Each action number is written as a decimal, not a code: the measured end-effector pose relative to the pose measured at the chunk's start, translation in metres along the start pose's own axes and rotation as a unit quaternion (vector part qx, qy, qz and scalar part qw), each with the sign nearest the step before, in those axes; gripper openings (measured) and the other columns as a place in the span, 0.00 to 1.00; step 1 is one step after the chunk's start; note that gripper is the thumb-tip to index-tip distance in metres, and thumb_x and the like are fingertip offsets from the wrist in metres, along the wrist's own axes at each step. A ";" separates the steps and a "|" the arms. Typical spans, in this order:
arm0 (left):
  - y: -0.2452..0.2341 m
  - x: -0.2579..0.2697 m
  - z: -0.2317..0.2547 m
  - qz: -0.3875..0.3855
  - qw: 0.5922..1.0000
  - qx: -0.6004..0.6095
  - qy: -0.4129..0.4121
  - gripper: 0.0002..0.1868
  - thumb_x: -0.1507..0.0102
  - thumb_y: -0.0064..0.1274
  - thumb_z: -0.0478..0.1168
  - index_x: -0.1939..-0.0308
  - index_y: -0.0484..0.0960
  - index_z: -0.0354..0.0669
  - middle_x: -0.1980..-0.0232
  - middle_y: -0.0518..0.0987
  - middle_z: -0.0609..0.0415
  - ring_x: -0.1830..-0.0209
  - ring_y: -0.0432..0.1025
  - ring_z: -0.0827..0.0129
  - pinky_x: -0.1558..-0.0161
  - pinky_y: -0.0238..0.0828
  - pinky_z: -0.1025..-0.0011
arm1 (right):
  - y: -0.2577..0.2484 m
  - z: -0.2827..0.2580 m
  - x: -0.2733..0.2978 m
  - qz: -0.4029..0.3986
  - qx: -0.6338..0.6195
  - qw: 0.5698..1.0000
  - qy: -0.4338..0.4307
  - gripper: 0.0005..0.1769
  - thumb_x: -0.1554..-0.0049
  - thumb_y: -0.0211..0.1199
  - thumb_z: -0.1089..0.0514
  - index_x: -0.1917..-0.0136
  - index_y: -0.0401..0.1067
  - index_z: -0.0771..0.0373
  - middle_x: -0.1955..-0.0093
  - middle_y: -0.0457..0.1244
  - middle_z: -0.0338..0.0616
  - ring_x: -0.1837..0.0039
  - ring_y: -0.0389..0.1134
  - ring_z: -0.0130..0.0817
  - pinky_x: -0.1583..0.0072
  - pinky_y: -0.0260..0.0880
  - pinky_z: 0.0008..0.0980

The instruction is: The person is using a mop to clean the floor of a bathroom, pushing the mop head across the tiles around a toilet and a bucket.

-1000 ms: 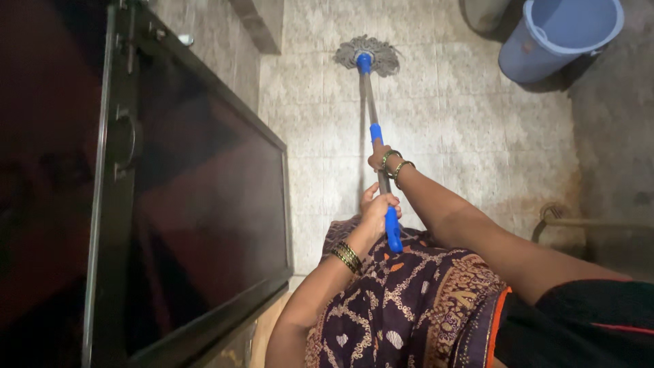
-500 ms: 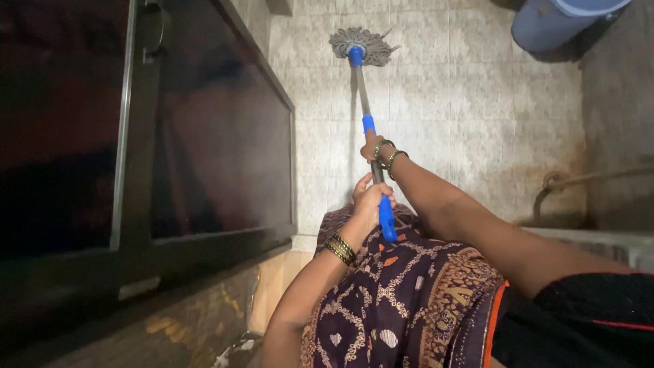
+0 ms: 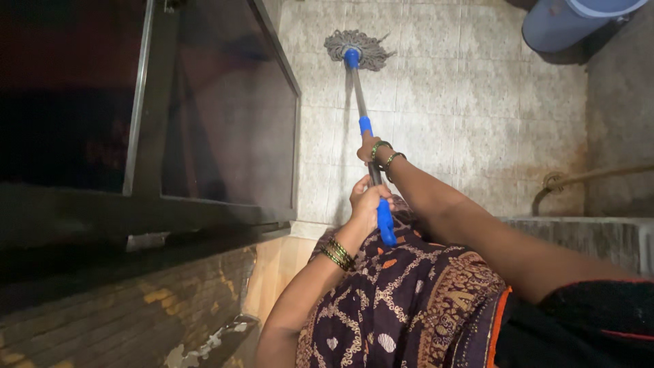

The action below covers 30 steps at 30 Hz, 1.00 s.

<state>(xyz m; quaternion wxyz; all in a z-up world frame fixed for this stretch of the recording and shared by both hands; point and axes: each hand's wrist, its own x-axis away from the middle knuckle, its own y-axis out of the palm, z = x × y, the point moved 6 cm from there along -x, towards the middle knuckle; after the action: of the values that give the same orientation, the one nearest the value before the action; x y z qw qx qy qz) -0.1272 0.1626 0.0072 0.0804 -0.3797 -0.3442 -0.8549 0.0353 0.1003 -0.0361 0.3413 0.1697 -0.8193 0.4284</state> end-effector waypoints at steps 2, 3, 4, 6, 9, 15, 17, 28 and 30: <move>0.002 -0.007 0.004 0.015 1.000 -0.006 0.000 0.35 0.48 0.48 0.19 0.36 0.64 0.40 0.71 0.74 0.45 0.82 0.71 0.63 0.83 0.70 0.65 | -0.003 0.000 -0.011 0.000 -0.018 1.000 0.002 0.36 0.45 0.52 0.64 0.24 0.49 0.67 0.51 0.70 0.63 0.59 0.75 0.47 0.60 0.76 0.43; 0.004 -0.011 0.007 0.023 1.000 -0.009 0.000 0.35 0.48 0.48 0.19 0.37 0.65 0.42 0.71 0.74 0.46 0.82 0.71 0.63 0.83 0.70 0.65 | -0.003 0.000 -0.019 -0.001 -0.027 1.000 0.002 0.37 0.45 0.52 0.65 0.24 0.48 0.68 0.51 0.70 0.64 0.59 0.75 0.47 0.60 0.77 0.44; 0.007 -0.015 0.009 0.023 1.000 -0.010 -0.008 0.36 0.48 0.47 0.19 0.37 0.64 0.43 0.71 0.74 0.46 0.82 0.70 0.63 0.83 0.70 0.65 | -0.005 0.001 -0.028 -0.001 -0.016 1.000 0.003 0.38 0.45 0.53 0.64 0.24 0.48 0.67 0.51 0.70 0.64 0.58 0.75 0.48 0.60 0.77 0.44; 0.012 -0.028 0.019 0.020 1.000 -0.009 -0.018 0.37 0.48 0.47 0.19 0.35 0.62 0.44 0.71 0.75 0.45 0.82 0.70 0.63 0.82 0.69 0.65 | -0.011 -0.004 -0.050 0.000 0.009 1.000 0.001 0.39 0.46 0.54 0.63 0.23 0.47 0.66 0.50 0.69 0.65 0.57 0.75 0.49 0.59 0.76 0.45; 0.023 -0.052 0.032 0.031 0.999 -0.026 -0.012 0.42 0.48 0.48 0.19 0.30 0.62 0.45 0.71 0.75 0.44 0.81 0.70 0.64 0.82 0.69 0.65 | -0.023 -0.012 -0.080 0.003 -0.003 1.000 -0.006 0.40 0.46 0.54 0.63 0.23 0.46 0.69 0.49 0.68 0.68 0.54 0.76 0.51 0.56 0.79 0.46; 0.051 -0.110 0.066 0.029 0.999 0.018 -0.035 0.47 0.49 0.47 0.18 0.28 0.56 0.51 0.70 0.74 0.43 0.81 0.69 0.62 0.81 0.66 0.65 | -0.067 -0.039 -0.133 -0.003 0.042 0.999 0.000 0.42 0.47 0.56 0.63 0.22 0.45 0.67 0.47 0.69 0.66 0.49 0.76 0.53 0.50 0.78 0.48; 0.064 -0.129 0.081 0.024 0.999 0.020 -0.031 0.47 0.49 0.47 0.18 0.28 0.56 0.50 0.70 0.74 0.43 0.82 0.68 0.62 0.81 0.66 0.65 | -0.083 -0.050 -0.153 0.000 0.065 0.998 -0.009 0.43 0.47 0.58 0.62 0.22 0.45 0.67 0.47 0.68 0.67 0.49 0.75 0.55 0.50 0.77 0.48; 0.112 -0.206 0.128 0.037 0.999 0.017 -0.030 0.47 0.50 0.47 0.18 0.28 0.56 0.51 0.69 0.75 0.43 0.81 0.68 0.63 0.81 0.65 0.65 | -0.149 -0.079 -0.227 0.008 0.059 0.998 -0.027 0.44 0.48 0.59 0.61 0.22 0.46 0.64 0.44 0.67 0.69 0.47 0.74 0.59 0.49 0.77 0.49; 0.116 -0.218 0.128 0.044 0.998 0.020 -0.034 0.48 0.50 0.46 0.19 0.28 0.56 0.52 0.69 0.74 0.42 0.81 0.68 0.63 0.82 0.65 0.65 | -0.155 -0.080 -0.238 0.013 0.068 0.997 -0.029 0.44 0.48 0.61 0.61 0.23 0.48 0.65 0.43 0.66 0.70 0.46 0.73 0.59 0.49 0.77 0.49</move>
<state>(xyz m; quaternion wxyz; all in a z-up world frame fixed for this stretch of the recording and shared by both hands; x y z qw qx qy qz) 0.1470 0.1317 -0.0241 0.1145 -0.4215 -0.3469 -0.8300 0.3253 0.0728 -0.0809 0.2996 0.1943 -0.7998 0.4825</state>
